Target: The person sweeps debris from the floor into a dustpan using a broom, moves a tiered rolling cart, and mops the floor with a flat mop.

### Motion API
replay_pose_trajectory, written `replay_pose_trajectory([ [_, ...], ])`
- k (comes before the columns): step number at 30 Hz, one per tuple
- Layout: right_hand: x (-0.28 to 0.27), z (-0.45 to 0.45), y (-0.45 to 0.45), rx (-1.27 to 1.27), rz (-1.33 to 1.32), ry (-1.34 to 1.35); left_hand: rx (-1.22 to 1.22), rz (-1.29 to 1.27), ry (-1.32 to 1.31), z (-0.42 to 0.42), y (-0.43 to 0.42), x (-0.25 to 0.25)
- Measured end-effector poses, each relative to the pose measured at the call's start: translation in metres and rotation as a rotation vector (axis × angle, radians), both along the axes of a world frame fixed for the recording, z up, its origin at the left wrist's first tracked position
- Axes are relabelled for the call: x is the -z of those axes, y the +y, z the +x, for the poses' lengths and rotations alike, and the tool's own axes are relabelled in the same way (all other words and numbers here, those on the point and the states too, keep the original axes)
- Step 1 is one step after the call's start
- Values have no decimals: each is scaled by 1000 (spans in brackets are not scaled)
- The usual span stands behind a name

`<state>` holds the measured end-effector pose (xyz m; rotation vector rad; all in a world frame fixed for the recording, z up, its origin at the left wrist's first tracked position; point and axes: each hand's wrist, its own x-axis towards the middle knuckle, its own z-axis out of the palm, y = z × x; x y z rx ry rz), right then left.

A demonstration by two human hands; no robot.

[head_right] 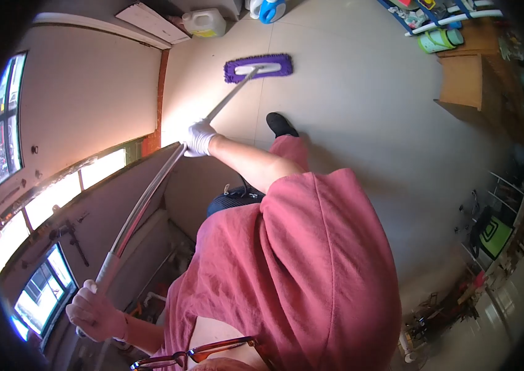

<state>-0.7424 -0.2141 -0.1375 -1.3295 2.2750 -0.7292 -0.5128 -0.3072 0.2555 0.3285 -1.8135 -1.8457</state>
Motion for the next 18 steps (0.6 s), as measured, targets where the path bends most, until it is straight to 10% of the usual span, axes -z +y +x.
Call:
replay_pose_trajectory([
  [10,-59,91,34,-323,61,-171,210,-38,137,80,-14,-35],
  [18,-30,-51,88,86,113,108,180,-4,307,-13,30,9],
])
